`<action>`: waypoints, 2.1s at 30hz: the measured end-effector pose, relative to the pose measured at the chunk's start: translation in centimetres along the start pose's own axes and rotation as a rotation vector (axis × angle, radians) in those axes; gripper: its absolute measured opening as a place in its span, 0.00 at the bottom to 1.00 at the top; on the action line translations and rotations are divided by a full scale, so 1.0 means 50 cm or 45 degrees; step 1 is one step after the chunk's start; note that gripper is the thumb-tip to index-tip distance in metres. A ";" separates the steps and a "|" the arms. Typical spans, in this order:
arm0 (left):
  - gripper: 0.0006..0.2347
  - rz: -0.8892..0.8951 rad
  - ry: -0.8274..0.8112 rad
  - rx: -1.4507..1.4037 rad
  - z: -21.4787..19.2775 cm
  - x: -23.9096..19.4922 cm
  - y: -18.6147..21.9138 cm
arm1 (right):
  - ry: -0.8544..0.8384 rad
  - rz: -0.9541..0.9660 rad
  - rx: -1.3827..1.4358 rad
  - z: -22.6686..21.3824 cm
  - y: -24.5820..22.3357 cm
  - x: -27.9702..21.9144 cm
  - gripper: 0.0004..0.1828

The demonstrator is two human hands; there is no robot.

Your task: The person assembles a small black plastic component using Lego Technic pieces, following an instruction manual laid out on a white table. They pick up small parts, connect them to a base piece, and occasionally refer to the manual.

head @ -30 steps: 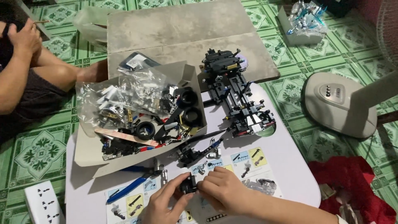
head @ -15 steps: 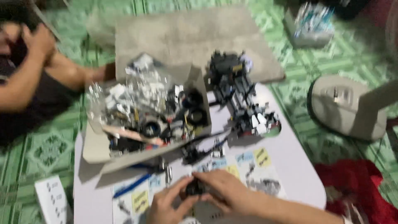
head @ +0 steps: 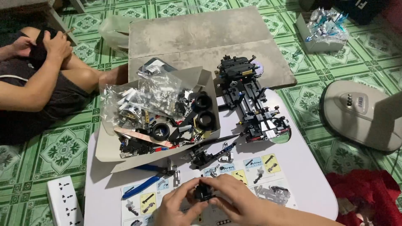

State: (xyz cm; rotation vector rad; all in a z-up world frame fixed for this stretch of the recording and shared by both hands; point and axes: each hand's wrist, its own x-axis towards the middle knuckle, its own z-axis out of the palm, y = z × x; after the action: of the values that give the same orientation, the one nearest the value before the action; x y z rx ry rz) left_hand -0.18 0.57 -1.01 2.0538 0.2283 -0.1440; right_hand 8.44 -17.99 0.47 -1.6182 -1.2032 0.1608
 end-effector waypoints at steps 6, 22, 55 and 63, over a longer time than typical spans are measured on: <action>0.17 0.606 0.060 0.314 -0.011 0.013 -0.007 | -0.139 0.098 0.090 -0.008 -0.006 0.010 0.22; 0.14 0.632 -0.039 0.418 -0.028 0.017 -0.008 | -0.203 0.737 0.646 -0.008 -0.018 0.021 0.24; 0.12 1.008 0.369 0.719 0.013 0.010 0.000 | 0.256 1.143 1.341 0.042 0.013 -0.017 0.24; 0.15 1.022 0.246 0.704 0.015 0.002 0.001 | 0.245 1.074 1.098 0.047 0.006 -0.018 0.15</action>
State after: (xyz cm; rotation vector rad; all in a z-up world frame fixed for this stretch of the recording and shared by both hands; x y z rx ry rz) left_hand -0.07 -0.13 -1.35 2.5419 -0.5859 0.5416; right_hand 6.71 -17.13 -1.17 -1.2038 -0.1528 0.8996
